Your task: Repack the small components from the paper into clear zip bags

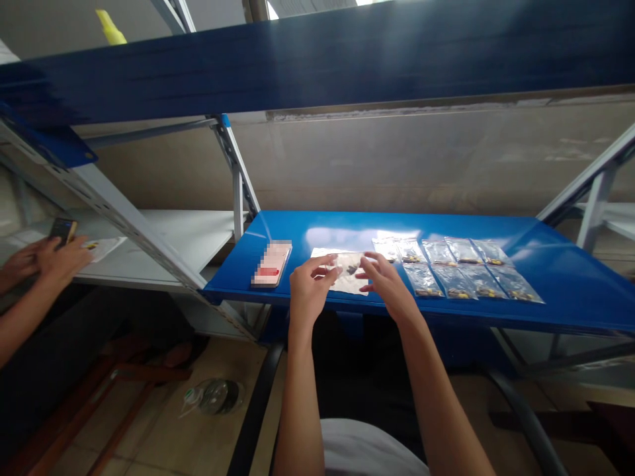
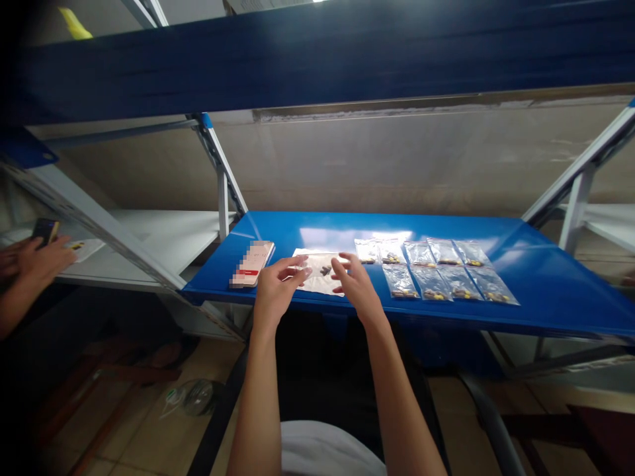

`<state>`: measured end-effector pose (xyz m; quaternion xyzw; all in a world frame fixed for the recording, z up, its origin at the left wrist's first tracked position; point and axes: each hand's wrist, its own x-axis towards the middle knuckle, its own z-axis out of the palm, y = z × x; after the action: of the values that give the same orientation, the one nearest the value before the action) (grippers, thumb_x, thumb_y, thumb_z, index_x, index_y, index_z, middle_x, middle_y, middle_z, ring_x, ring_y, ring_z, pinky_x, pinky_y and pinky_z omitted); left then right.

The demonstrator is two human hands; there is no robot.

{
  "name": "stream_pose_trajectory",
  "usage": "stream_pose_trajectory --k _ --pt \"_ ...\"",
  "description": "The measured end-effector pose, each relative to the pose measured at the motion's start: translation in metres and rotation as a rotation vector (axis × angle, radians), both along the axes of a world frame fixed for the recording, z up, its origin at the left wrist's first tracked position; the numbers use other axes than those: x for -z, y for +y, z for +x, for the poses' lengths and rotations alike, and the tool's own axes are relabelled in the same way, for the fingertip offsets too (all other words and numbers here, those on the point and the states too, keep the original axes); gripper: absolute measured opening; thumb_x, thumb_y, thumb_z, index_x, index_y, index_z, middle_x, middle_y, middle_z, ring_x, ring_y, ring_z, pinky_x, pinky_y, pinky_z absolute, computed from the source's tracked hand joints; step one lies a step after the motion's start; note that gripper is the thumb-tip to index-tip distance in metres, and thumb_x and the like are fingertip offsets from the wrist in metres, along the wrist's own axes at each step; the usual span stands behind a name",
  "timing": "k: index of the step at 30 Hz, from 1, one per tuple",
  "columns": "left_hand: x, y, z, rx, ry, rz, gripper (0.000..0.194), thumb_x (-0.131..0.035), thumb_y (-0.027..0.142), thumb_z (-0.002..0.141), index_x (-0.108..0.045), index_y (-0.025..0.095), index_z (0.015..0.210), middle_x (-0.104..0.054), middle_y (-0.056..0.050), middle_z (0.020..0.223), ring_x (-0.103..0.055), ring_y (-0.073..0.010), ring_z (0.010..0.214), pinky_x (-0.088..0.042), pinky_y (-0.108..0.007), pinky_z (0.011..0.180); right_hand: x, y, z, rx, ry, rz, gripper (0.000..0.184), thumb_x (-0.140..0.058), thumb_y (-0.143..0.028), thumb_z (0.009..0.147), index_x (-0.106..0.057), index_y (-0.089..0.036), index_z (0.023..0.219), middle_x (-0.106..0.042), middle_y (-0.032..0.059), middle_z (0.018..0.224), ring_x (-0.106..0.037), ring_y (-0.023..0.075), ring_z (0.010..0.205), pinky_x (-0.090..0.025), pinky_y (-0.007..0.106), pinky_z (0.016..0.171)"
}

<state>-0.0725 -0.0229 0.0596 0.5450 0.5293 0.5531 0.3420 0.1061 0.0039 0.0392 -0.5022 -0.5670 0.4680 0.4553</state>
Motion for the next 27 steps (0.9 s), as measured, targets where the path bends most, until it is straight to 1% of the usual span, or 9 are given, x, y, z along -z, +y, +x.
stream_pose_trajectory --k 2,4,7,10,13,15,19,23,27 --pt "0.003 0.002 -0.001 0.041 -0.035 -0.027 0.030 -0.078 0.030 0.081 -0.080 0.021 0.110 -0.078 -0.008 0.108 -0.073 -0.0204 0.084 -0.060 -0.027 0.066 0.010 0.005 -0.003 -0.179 0.180 -0.109 0.058 -0.056 -0.068 0.092 -0.059 -0.022 0.127 -0.069 0.0141 0.123 -0.073 0.0233 0.096 -0.056 0.026 0.063" --pt "0.007 0.004 -0.002 0.061 -0.038 -0.054 0.031 -0.079 0.031 0.080 -0.080 0.020 0.110 -0.078 -0.008 0.106 -0.073 -0.0204 0.083 -0.060 -0.027 0.065 0.019 0.009 -0.008 -0.251 0.311 -0.147 0.055 -0.065 -0.066 0.087 -0.065 -0.021 0.117 -0.073 0.0120 0.111 -0.074 0.0210 0.088 -0.054 0.023 0.059" --pt "0.016 0.008 -0.006 0.043 -0.038 -0.066 0.029 -0.078 0.032 0.081 -0.079 0.019 0.108 -0.078 -0.008 0.104 -0.074 -0.0204 0.083 -0.060 -0.027 0.065 0.026 0.012 -0.012 -0.183 0.384 -0.118 0.049 -0.078 -0.062 0.077 -0.070 -0.018 0.097 -0.074 0.0084 0.092 -0.070 0.0167 0.074 -0.052 0.022 0.057" --pt "0.028 0.016 -0.014 0.043 -0.078 -0.062 0.024 -0.073 0.032 0.085 -0.078 0.017 0.102 -0.078 -0.010 0.101 -0.075 -0.0214 0.083 -0.060 -0.027 0.065 0.026 0.021 -0.012 -0.133 0.321 -0.090 0.048 -0.078 -0.063 0.077 -0.072 -0.016 0.085 -0.074 0.0080 0.083 -0.066 0.0147 0.064 -0.056 0.026 0.059" --pt "0.036 0.027 -0.028 0.056 -0.087 -0.096 0.024 -0.068 0.033 0.088 -0.073 0.015 0.104 -0.078 -0.011 0.099 -0.076 -0.0216 0.083 -0.061 -0.028 0.067 0.017 0.041 -0.012 -0.129 0.196 -0.028 0.046 -0.075 -0.061 0.081 -0.072 -0.015 0.079 -0.074 0.0081 0.076 -0.065 0.0140 0.057 -0.056 0.026 0.055" --pt "0.036 0.038 -0.039 0.014 -0.048 -0.106 0.027 -0.063 0.034 0.092 -0.070 0.016 0.111 -0.077 -0.011 0.101 -0.076 -0.0220 0.086 -0.060 -0.029 0.068 0.008 0.060 -0.013 -0.117 0.051 0.032 0.042 -0.072 -0.054 0.085 -0.071 -0.014 0.074 -0.073 0.0076 0.069 -0.065 0.0143 0.053 -0.054 0.025 0.052" --pt "0.033 0.066 -0.056 -0.041 0.247 -0.033 0.039 -0.065 0.038 0.093 -0.067 0.021 0.128 -0.076 -0.011 0.113 -0.073 -0.0230 0.098 -0.059 -0.033 0.081 -0.011 0.093 -0.025 -0.139 -0.374 0.164 0.038 -0.061 -0.034 0.096 -0.065 -0.014 0.064 -0.065 0.0045 0.052 -0.065 0.0143 0.047 -0.047 0.022 0.049" --pt "0.039 0.088 -0.060 0.058 0.486 -0.018 0.055 -0.075 0.030 0.087 -0.061 0.025 0.140 -0.073 -0.008 0.125 -0.070 -0.0229 0.103 -0.055 -0.034 0.089 -0.027 0.107 -0.044 -0.251 -0.681 0.323 0.040 -0.056 -0.019 0.099 -0.059 -0.015 0.059 -0.059 0.0029 0.048 -0.060 0.0123 0.044 -0.040 0.022 0.049" --pt "0.054 0.097 -0.059 0.076 0.527 -0.018 0.050 -0.075 0.022 0.087 -0.064 0.024 0.135 -0.074 -0.007 0.120 -0.069 -0.0214 0.098 -0.054 -0.033 0.088 -0.037 0.111 -0.057 -0.330 -0.925 0.458 0.039 -0.057 -0.013 0.097 -0.059 -0.014 0.058 -0.058 0.0037 0.053 -0.053 0.0113 0.048 -0.031 0.025 0.051"
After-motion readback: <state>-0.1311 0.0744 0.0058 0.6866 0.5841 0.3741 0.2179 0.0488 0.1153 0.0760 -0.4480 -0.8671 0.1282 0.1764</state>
